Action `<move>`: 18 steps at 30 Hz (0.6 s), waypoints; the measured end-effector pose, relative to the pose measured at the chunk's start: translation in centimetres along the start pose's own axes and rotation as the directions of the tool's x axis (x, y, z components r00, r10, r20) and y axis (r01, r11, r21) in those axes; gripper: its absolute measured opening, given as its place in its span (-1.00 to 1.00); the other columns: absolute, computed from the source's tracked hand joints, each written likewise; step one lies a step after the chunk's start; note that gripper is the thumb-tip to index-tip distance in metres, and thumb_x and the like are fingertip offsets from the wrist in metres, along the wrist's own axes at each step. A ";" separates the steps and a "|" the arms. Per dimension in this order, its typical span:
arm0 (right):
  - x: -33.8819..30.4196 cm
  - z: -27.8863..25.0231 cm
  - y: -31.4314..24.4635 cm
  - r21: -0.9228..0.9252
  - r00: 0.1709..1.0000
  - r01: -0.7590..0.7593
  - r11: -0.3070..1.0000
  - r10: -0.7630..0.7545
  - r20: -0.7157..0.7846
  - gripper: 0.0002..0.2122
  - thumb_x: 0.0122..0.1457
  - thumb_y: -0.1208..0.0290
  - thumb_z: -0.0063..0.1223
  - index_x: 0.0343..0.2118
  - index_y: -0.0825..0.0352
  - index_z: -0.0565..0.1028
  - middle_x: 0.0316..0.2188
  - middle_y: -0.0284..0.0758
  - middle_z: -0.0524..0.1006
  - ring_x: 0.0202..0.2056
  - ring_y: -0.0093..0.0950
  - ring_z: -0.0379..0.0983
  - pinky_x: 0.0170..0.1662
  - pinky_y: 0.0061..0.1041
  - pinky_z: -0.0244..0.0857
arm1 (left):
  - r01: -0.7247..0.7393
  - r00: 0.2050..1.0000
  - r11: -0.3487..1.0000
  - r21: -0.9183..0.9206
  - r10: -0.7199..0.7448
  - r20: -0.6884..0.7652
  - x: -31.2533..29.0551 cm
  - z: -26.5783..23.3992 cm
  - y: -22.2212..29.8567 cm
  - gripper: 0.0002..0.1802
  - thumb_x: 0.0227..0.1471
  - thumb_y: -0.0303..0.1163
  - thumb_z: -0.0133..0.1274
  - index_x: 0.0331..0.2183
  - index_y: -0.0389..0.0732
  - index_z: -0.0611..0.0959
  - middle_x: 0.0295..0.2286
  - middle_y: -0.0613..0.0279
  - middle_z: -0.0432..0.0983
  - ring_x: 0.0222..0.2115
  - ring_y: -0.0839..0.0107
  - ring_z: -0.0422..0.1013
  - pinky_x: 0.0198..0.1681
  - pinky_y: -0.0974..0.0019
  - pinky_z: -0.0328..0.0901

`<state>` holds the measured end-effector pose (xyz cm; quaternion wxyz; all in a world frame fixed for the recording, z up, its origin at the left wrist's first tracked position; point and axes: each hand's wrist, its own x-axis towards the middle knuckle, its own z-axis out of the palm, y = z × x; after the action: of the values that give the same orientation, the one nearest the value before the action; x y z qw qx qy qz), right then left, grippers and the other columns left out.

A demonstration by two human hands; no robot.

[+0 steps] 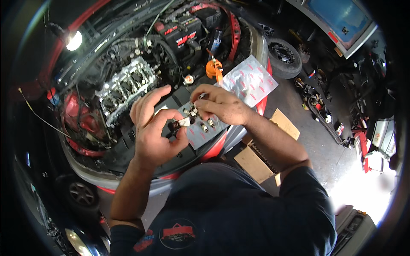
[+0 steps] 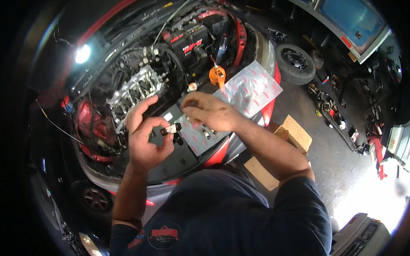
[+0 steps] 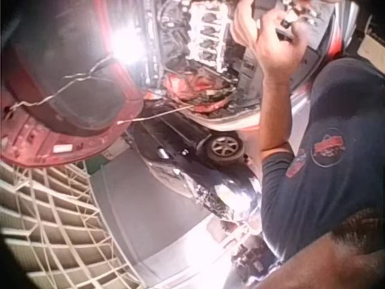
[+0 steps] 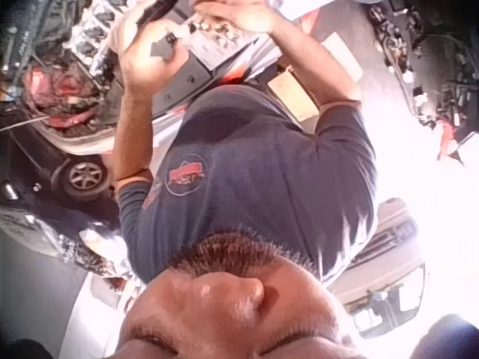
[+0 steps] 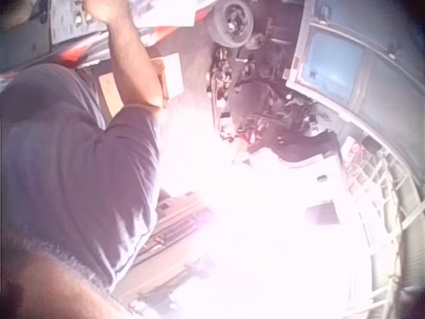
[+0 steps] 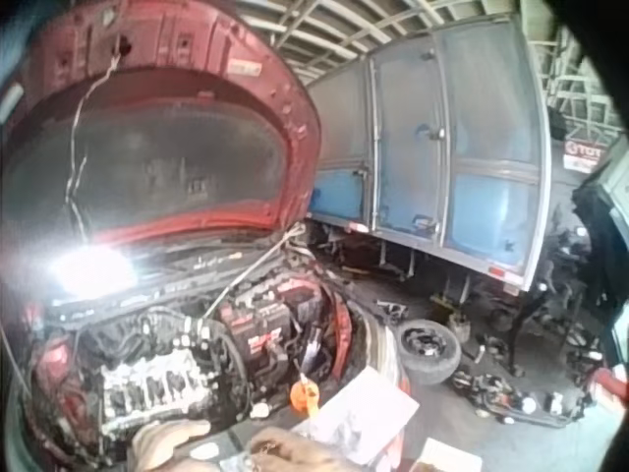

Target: The person stands at the front of a car with the hood open and sorts small cylindrical metal valve lifters on a protective sheet laid over the radiator support. They pick up individual lifters, rotate them to inspect the surfaces, and place them into separate groups on the sheet. The person handles the lifters one at a time, occasionally comparing two pieces before setting them down.

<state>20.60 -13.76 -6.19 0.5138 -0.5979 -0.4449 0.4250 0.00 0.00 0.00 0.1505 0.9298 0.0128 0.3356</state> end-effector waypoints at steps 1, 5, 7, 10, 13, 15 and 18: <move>-0.5 -0.1 2.3 -0.112 0.993 -0.042 0.993 0.029 -0.116 -0.64 0.27 0.20 0.12 0.03 0.27 0.43 -0.35 -0.16 0.65 -0.32 -0.26 0.62 -0.21 -0.39 0.45 | 0.063 0.998 0.998 -0.002 -0.063 0.001 -2.0 1.7 -1.1 -0.73 -0.32 -0.44 0.30 -0.41 -0.08 0.67 0.16 0.09 0.39 0.17 0.11 0.29 0.25 -0.01 0.02; -4.6 0.5 9.6 -0.448 0.914 -0.385 0.807 0.267 -0.305 -0.54 0.24 0.26 0.08 0.17 0.30 0.34 -0.33 -0.04 0.62 -0.26 -0.09 0.61 -0.17 -0.25 0.47 | 0.278 0.960 0.960 -0.034 -0.276 0.042 -9.2 8.1 -4.6 -0.70 -0.25 -0.48 0.32 -0.36 -0.09 0.64 0.11 0.07 0.44 0.15 0.07 0.32 0.22 0.04 0.09; -6.0 2.1 12.3 -0.585 0.914 -0.402 0.705 0.276 -0.296 -0.44 0.24 0.27 0.05 0.28 0.27 0.23 -0.25 -0.04 0.62 -0.21 -0.03 0.59 -0.12 -0.16 0.47 | 0.313 0.949 0.948 -0.048 -0.311 0.058 -11.8 10.8 -6.1 -0.73 -0.23 -0.45 0.31 -0.36 -0.09 0.64 0.08 0.11 0.44 0.12 0.08 0.33 0.20 0.00 0.09; -6.4 3.1 14.9 -0.722 0.924 -0.381 0.577 0.261 -0.279 -0.31 0.23 0.28 0.02 0.40 0.24 0.04 -0.12 -0.02 0.59 -0.13 0.03 0.56 -0.04 -0.04 0.45 | 0.315 0.949 0.948 -0.049 -0.313 0.048 -13.8 14.3 -8.0 -0.72 -0.20 -0.42 0.31 -0.33 -0.08 0.63 0.04 0.14 0.44 0.09 0.07 0.34 0.19 -0.02 0.10; -6.2 3.6 16.1 -0.806 0.931 -0.351 0.478 0.268 -0.247 -0.26 0.22 0.26 0.03 0.42 0.25 0.00 -0.10 0.00 0.56 -0.14 0.00 0.56 -0.03 -0.04 0.44 | 0.313 0.950 0.949 -0.040 -0.312 0.028 -14.7 16.6 -9.2 -0.69 -0.18 -0.38 0.32 -0.29 -0.06 0.62 0.02 0.18 0.44 0.08 0.08 0.33 0.18 -0.03 0.10; -6.0 3.8 16.2 -0.844 0.906 -0.367 0.390 0.356 -0.230 -0.26 0.22 0.25 0.03 0.43 0.26 0.00 -0.15 -0.02 0.57 -0.16 -0.03 0.57 -0.05 -0.06 0.44 | 0.325 0.946 0.945 -0.040 -0.324 0.013 -14.9 17.7 -9.9 -0.68 -0.18 -0.38 0.32 -0.28 -0.05 0.62 0.02 0.19 0.43 0.09 0.08 0.32 0.18 -0.03 0.10; -6.3 4.0 15.6 -0.859 0.913 -0.360 0.363 0.328 -0.244 -0.39 0.23 0.25 0.04 0.33 0.26 0.18 -0.24 -0.10 0.56 -0.19 -0.08 0.57 -0.10 -0.10 0.46 | 0.356 0.934 0.934 -0.028 -0.355 0.036 -15.5 18.4 -10.7 -0.69 -0.16 -0.35 0.31 -0.27 -0.05 0.63 0.02 0.21 0.43 0.09 0.11 0.32 0.18 -0.04 0.09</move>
<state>16.66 -20.15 -21.84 0.0290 -0.8623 -0.4574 0.2153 0.36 3.34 -26.13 0.2245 0.9146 0.1725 0.2888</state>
